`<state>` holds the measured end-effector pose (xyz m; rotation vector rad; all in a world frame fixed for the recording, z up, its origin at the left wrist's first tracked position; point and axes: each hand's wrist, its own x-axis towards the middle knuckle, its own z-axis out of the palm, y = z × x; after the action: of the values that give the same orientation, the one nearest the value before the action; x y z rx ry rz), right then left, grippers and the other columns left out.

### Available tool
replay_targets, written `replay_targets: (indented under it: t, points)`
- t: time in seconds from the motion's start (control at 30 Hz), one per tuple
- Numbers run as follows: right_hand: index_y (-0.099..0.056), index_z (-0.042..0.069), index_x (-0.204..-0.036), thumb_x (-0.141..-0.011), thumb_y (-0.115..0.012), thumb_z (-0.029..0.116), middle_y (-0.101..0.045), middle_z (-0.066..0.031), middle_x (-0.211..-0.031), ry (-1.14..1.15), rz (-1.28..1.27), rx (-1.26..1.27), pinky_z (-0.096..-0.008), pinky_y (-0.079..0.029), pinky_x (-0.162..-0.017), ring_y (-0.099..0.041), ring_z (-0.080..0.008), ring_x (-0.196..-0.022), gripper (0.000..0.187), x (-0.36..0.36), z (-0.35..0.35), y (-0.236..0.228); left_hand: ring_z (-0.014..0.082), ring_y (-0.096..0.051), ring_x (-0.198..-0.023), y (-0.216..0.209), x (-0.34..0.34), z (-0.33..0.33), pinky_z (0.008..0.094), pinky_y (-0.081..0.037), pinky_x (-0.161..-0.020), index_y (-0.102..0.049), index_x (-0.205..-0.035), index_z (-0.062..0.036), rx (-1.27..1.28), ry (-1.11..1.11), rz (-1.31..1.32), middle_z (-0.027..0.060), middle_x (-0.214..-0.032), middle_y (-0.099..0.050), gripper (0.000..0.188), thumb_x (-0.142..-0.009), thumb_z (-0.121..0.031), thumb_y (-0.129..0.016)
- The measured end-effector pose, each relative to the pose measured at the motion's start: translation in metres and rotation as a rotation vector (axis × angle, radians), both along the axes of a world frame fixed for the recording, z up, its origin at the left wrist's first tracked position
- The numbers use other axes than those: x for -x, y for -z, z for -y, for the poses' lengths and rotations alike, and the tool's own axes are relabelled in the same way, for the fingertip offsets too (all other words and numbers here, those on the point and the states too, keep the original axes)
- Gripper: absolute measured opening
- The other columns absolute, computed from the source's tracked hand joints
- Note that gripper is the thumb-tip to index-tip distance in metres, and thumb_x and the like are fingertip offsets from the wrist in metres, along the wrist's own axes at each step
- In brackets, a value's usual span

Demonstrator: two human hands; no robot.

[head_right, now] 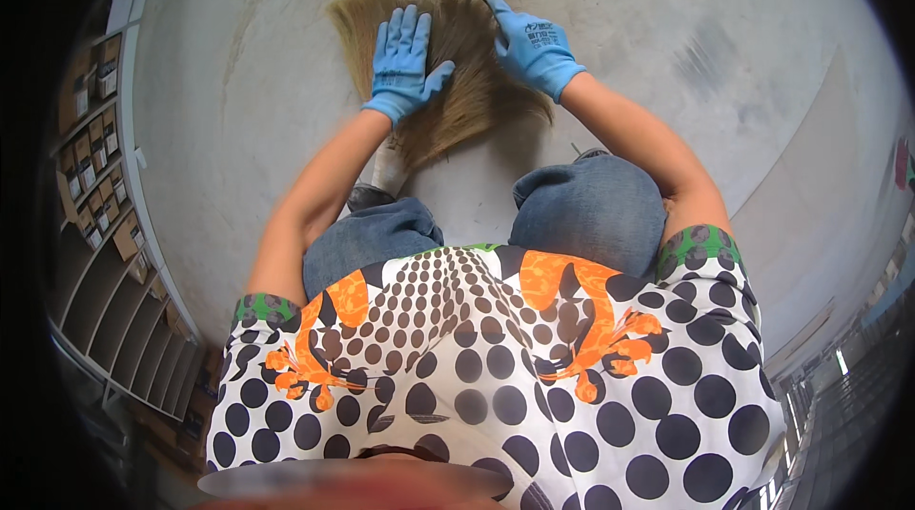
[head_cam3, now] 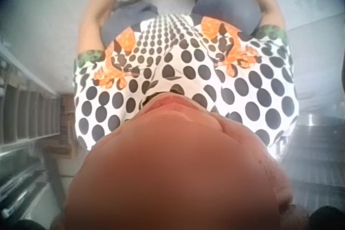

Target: The person uses a small knife to trim the bristles of a straw broom while kneeling on a concrete floor. They repeatedly cut and adjust the broom head, removing loose bristles and shaping the edge.

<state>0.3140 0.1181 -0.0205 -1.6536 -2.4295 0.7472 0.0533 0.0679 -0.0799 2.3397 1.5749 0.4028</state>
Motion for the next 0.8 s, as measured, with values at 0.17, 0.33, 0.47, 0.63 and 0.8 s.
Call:
replay_targets:
  t: [0.17, 0.33, 0.47, 0.63, 0.8]
  points:
    - [-0.048, 0.016, -0.153, -0.095, -0.060, 0.019, -0.073, -0.0178, -0.092, -0.057, 0.009, -0.067, -0.0507, -0.057, -0.069, -0.072, -0.0373, -0.083, 0.059, 0.006, 0.007, -0.011, 0.0407, -0.018, -0.160, -0.011, -0.012, 0.027, 0.0559, -0.011, -0.129, -0.032, -0.163, -0.0018, -0.026, 0.118, 0.056, 0.0228, -0.172, -0.024, 0.091, -0.097, -0.059, -0.056]
    - [-0.047, 0.019, -0.154, -0.092, -0.062, 0.019, -0.071, -0.0135, -0.087, -0.187, 0.163, -0.111, -0.0465, -0.055, -0.060, -0.072, -0.0319, -0.074, 0.064, 0.013, 0.019, -0.014, 0.0377, -0.014, -0.162, 0.003, -0.028, 0.013, 0.0523, -0.006, -0.132, -0.027, -0.164, -0.0003, 0.205, 0.256, -0.184, 0.0231, -0.172, -0.021, 0.104, -0.093, -0.072, -0.053]
    - [-0.048, 0.022, -0.154, -0.092, -0.064, 0.022, -0.070, -0.0108, -0.091, -0.263, 0.150, -0.170, -0.0430, -0.055, -0.058, -0.072, -0.0281, -0.072, 0.064, 0.018, 0.020, -0.036, 0.0366, -0.013, -0.162, -0.005, -0.029, 0.010, 0.0505, -0.003, -0.132, -0.026, -0.165, 0.0004, 0.323, 0.293, -0.266, 0.0238, -0.172, -0.021, 0.110, -0.091, -0.076, -0.052]
    - [-0.056, 0.022, -0.148, -0.085, -0.070, 0.022, -0.066, -0.0053, -0.094, -0.620, -0.157, -0.408, -0.0365, -0.051, -0.058, -0.070, -0.0214, -0.074, 0.064, 0.041, 0.046, -0.069, 0.0325, -0.011, -0.163, 0.010, -0.022, 0.022, 0.0491, -0.001, -0.133, -0.025, -0.165, -0.0015, 0.047, 0.299, -0.480, 0.0190, -0.174, -0.021, 0.108, -0.091, -0.075, -0.052]
    - [-0.042, 0.016, -0.155, -0.094, -0.065, 0.022, -0.072, -0.0119, -0.090, -0.291, 0.110, 0.064, -0.0483, -0.055, -0.062, -0.074, -0.0327, -0.078, 0.066, 0.044, 0.036, -0.033, 0.0383, -0.015, -0.162, -0.016, -0.028, 0.015, 0.0520, -0.005, -0.132, -0.031, -0.163, -0.0005, 0.364, 0.297, -0.227, 0.0243, -0.171, -0.025, 0.109, -0.085, -0.071, -0.061]
